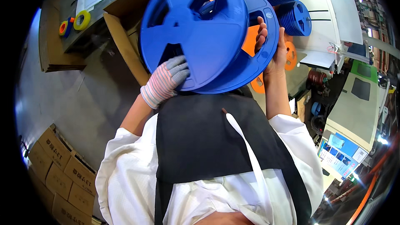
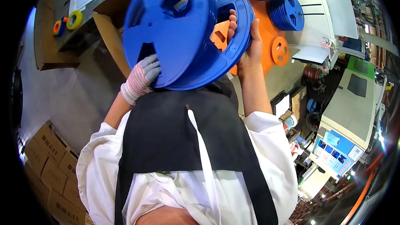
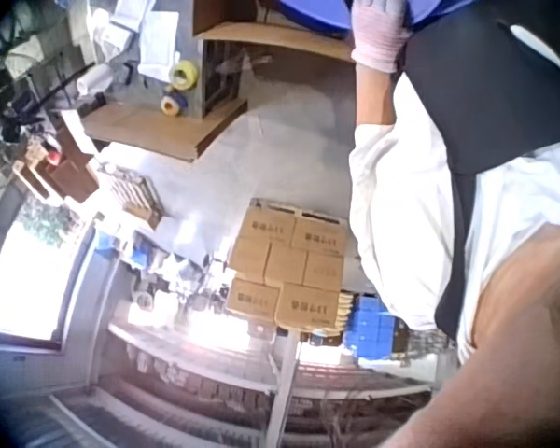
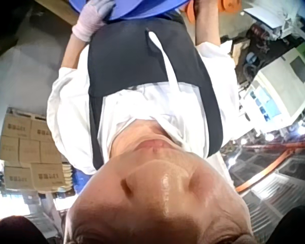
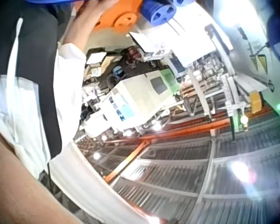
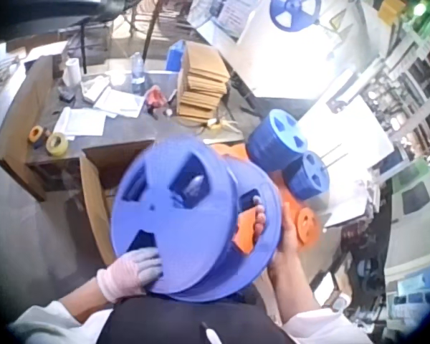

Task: The person assembles a cardboard box and seals it with a tape dispenser. They then pick up blue plastic spools from a stack and place them one by one into the box.

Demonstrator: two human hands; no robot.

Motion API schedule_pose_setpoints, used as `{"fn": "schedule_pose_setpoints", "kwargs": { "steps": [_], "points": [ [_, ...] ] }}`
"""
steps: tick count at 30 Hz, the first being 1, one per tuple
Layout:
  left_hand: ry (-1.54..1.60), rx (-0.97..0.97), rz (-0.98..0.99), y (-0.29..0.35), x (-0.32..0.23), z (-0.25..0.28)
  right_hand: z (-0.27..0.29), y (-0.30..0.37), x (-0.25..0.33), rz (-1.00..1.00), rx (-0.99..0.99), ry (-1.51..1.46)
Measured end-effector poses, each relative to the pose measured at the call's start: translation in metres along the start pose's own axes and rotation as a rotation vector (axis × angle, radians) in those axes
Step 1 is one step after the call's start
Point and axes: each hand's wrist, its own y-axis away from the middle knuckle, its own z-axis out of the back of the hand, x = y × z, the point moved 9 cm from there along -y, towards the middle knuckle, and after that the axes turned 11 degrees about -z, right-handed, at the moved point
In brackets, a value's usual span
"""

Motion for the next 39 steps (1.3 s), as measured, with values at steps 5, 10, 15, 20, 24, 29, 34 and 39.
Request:
{"fn": "schedule_pose_setpoints", "kwargs": {
  "steps": [5,10,15,20,24,29,34,39],
  "points": [
    [0.339,-0.128,0.523,0.018,0.032,0.009,0.005,-0.018,0.005,0.029,-0.298,0.35],
    [1.398,-1.085,0.849,0.062,0.062,0.028,0.05,0.008,0.018,0.129,-0.609,0.6],
    [1.53,-1.381,0.709,0.143,0.077,0.02,0.072,0.044,0.027,0.241,-0.723,0.592],
    [1.545,-1.497,0.621,0.177,0.068,0.028,0.095,0.054,0.023,0.213,-0.745,0.52],
    [1.52,-1.484,0.633,0.183,0.076,0.026,0.094,0.055,0.027,0.224,-0.739,0.541],
    [1.338,-1.335,0.873,0.185,0.102,0.013,0.09,0.049,0.021,0.211,-0.743,0.559],
    [0.723,-0.945,1.205,0.216,0.17,-0.037,0.089,0.046,0.019,0.202,-0.724,0.571],
    [0.523,-0.949,1.445,0.29,0.218,-0.063,0.08,0.048,0.01,0.179,-0.758,0.636]
  ]
}}
